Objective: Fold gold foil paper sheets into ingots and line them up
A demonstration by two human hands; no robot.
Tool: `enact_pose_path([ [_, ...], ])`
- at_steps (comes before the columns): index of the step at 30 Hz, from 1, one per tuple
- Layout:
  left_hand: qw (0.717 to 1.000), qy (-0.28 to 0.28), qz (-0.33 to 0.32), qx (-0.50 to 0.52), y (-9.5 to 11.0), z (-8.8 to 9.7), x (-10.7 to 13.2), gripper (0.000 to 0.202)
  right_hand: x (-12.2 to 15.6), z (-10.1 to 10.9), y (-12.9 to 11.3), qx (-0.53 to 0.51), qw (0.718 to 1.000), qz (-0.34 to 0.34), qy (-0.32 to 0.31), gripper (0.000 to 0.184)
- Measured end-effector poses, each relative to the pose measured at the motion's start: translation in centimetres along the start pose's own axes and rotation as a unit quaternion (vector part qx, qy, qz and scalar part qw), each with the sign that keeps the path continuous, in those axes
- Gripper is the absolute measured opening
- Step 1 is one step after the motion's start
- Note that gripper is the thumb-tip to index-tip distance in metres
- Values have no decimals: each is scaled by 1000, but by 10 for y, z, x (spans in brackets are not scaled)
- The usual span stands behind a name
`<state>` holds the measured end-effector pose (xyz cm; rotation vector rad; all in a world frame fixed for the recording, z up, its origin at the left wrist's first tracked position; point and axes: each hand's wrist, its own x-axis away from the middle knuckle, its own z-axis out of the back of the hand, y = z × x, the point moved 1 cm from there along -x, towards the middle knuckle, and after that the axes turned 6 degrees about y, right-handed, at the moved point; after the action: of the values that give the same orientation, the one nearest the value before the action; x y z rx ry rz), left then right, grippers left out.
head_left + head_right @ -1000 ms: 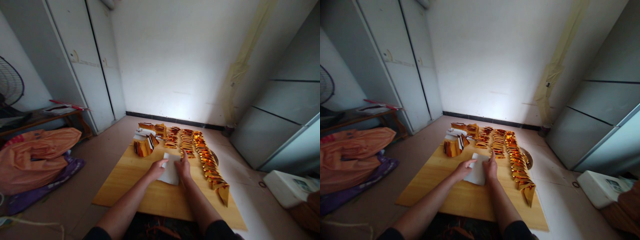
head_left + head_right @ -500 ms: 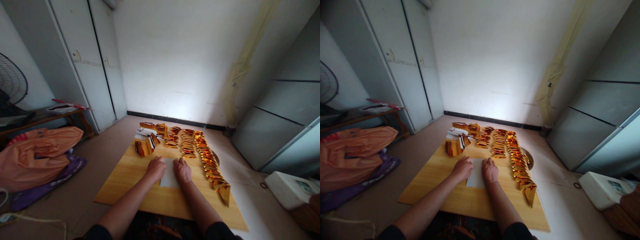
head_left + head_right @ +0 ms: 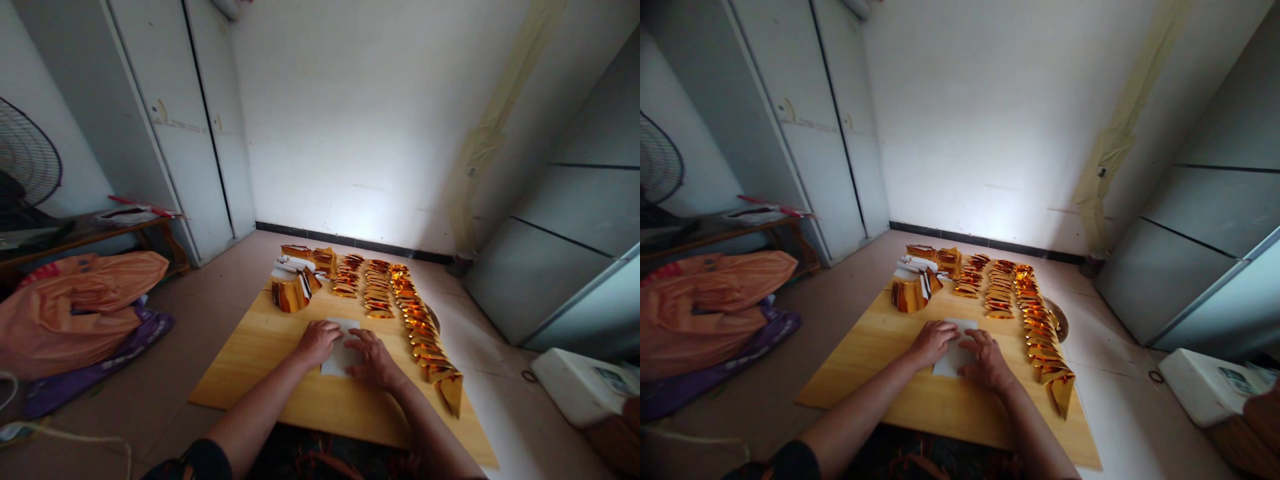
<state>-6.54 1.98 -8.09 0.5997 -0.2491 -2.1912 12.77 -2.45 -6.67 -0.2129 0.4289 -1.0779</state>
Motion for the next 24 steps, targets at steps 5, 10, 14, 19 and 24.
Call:
enact_pose_path([
  [5, 999, 4, 18, 29, -3, -1, 0, 44, 21, 0, 7, -19, 999, 41, 26, 37],
  [10, 995, 2, 46, 91, -5, 6, -2, 32, 11, 5, -2, -50, 996, 25, 63, 22],
  [14, 981, 1, 80, 178, -10, 15, -3, 41, -4, 13, -3, -175, 983, -31, 46, 35],
  [19, 965, -5, 143, 218, -14, 17, -5, 43, -23, 11, 6, -229, 965, -103, 79, 41],
  [24, 970, 45, 185, 149, -6, 10, -10, 19, -29, 1, 13, -256, 944, -156, 135, 48],
])
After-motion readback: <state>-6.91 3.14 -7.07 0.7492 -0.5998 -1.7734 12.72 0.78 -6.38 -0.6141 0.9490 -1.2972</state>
